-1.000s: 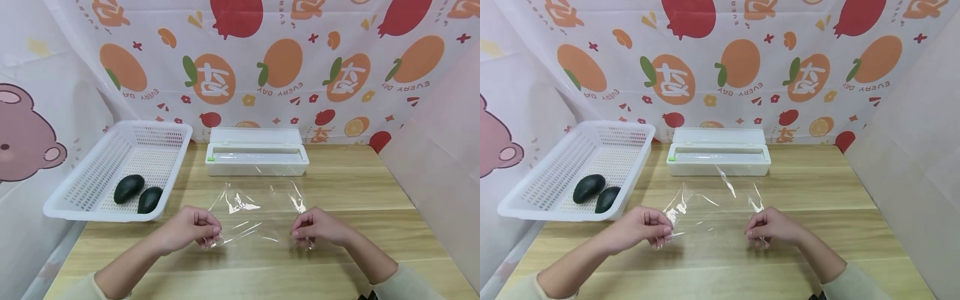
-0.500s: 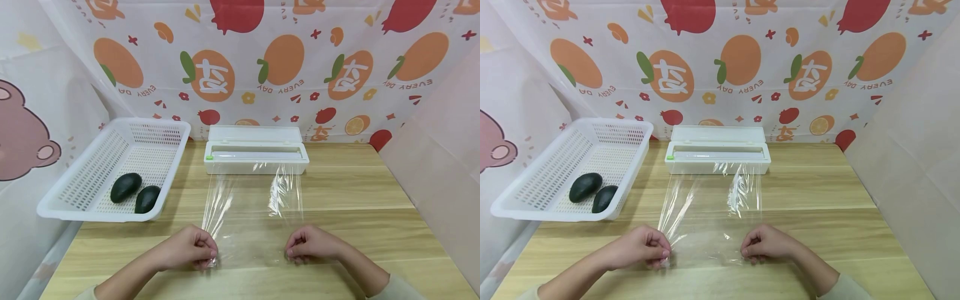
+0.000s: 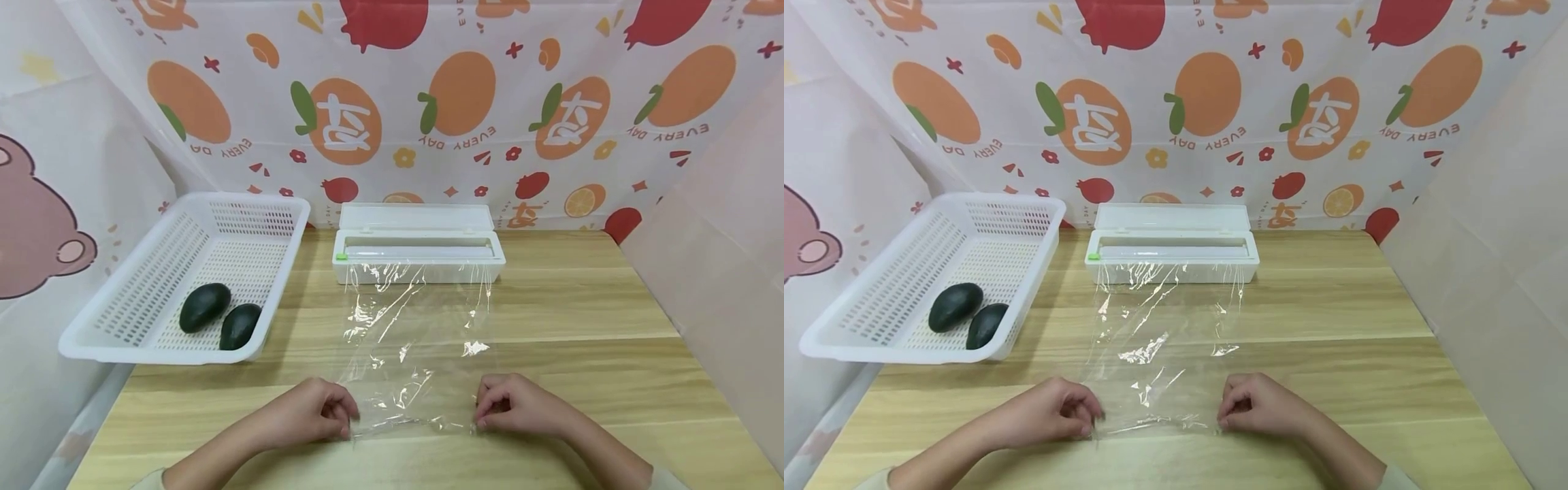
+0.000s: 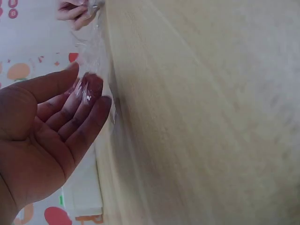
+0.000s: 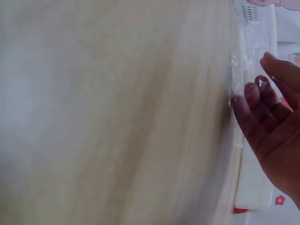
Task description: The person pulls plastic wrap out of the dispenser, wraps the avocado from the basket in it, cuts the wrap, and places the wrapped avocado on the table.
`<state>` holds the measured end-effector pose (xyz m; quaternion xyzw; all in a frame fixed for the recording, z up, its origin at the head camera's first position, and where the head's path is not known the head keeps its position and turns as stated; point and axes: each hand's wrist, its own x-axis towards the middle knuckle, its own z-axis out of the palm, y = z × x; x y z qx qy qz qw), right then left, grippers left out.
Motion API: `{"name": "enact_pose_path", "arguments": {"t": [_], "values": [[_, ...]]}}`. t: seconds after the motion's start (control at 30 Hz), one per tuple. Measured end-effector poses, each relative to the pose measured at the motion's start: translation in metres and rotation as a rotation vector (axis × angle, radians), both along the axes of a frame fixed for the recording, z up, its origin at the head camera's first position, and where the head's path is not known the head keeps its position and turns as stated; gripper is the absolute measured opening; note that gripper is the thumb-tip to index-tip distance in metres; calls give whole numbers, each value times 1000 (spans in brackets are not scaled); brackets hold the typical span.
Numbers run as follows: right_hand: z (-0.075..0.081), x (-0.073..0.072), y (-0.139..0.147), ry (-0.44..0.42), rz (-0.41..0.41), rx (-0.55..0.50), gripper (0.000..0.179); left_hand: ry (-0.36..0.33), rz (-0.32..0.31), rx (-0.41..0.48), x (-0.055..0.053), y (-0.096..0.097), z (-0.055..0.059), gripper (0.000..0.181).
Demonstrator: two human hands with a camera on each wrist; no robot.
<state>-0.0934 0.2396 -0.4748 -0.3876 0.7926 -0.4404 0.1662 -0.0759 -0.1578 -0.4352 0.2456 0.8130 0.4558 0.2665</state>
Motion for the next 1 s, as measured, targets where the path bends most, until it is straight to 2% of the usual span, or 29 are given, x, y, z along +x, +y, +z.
{"name": "enact_pose_path", "arguments": {"t": [0.1, 0.17, 0.33, 0.47, 0.57, 0.63, 0.73, 0.87, 1.0], "values": [[3, 4, 1, 133, -40, 24, 9, 75, 20, -16, 0, 1, 1, 16], [4, 6, 3, 183, -85, 56, 14, 122, 37, -44, 0, 1, 1, 15], [2, 11, 6, 163, -124, 88, 15, 227, 23, -80, 0, -1, 0, 4], [-1, 15, 7, 202, -123, 58, 12, 301, -5, -80, 0, -3, -1, 10], [-2, 17, 9, 204, -121, 30, 10, 282, -13, -90, 2, -4, 1, 9], [-3, 17, 10, 160, -119, 11, 5, 249, -18, -101, 4, -6, 3, 9], [-3, 17, 12, 88, -155, 6, 10, 202, -21, -119, 5, -8, 7, 12], [-5, 19, 11, 38, -218, 65, 10, 179, -26, -124, 7, -12, 10, 15], [-6, 23, 10, 18, -213, 136, 6, 151, -16, -122, 8, -17, 12, 14]]}}
